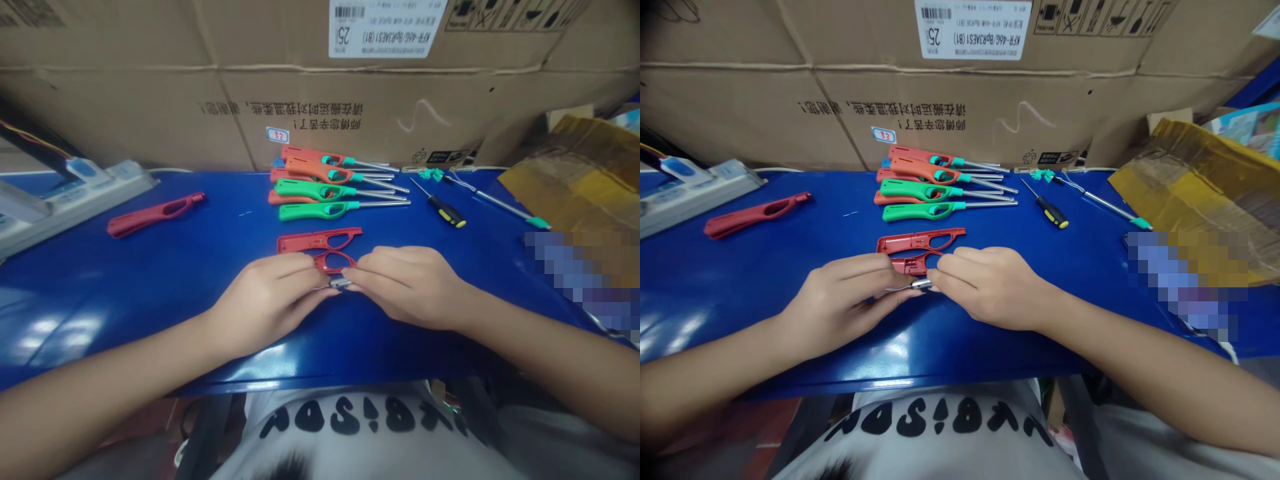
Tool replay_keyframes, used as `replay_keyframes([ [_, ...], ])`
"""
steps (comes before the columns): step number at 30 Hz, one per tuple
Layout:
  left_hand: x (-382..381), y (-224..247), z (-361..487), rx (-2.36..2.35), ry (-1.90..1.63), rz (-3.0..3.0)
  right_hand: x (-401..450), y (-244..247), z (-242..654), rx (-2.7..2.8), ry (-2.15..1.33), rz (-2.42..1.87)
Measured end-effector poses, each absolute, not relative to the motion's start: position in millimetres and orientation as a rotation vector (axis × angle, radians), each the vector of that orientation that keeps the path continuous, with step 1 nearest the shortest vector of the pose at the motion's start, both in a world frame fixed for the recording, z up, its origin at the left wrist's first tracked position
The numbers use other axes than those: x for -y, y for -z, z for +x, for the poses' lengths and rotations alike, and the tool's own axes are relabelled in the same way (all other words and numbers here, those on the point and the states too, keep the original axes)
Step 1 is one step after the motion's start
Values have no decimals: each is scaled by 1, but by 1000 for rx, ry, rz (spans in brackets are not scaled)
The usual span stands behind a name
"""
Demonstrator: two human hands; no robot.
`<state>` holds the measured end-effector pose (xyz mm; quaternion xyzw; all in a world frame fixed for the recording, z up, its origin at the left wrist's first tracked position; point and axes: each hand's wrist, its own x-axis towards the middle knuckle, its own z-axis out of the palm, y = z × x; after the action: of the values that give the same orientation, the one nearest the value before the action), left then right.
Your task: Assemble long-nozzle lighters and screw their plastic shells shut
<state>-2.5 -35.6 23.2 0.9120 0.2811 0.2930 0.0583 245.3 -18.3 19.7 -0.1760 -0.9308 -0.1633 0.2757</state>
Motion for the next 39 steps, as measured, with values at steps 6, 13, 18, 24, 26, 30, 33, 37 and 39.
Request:
replay_keyframes([
  [6, 35, -19, -5, -815, -840, 2869, 21, -23, 246, 2533, 493, -429],
  [13, 35, -21, -1, -941, -780, 2711, 20, -22, 242, 2603, 453, -548],
  [18, 34, -24, 3, -1017, -744, 2430, 19, -16, 241, 2651, 232, -661],
  [24, 34, -29, 9, -1018, -673, 1977, 19, -16, 244, 2621, 197, -593],
  [26, 33, -30, 11, -1017, -611, 1788, 19, -17, 245, 2609, 101, -629],
  [30, 30, -30, 9, -990, -518, 1534, 17, -16, 247, 2583, -120, -713],
  [33, 28, -27, 6, -924, -512, 1488, 15, -14, 248, 2543, -239, -749],
  [37, 26, -22, 0, -885, -547, 1507, 11, -14, 250, 2493, -377, -798],
  [39, 25, -21, -3, -875, -558, 1531, 9, -14, 251, 2467, -442, -821],
])
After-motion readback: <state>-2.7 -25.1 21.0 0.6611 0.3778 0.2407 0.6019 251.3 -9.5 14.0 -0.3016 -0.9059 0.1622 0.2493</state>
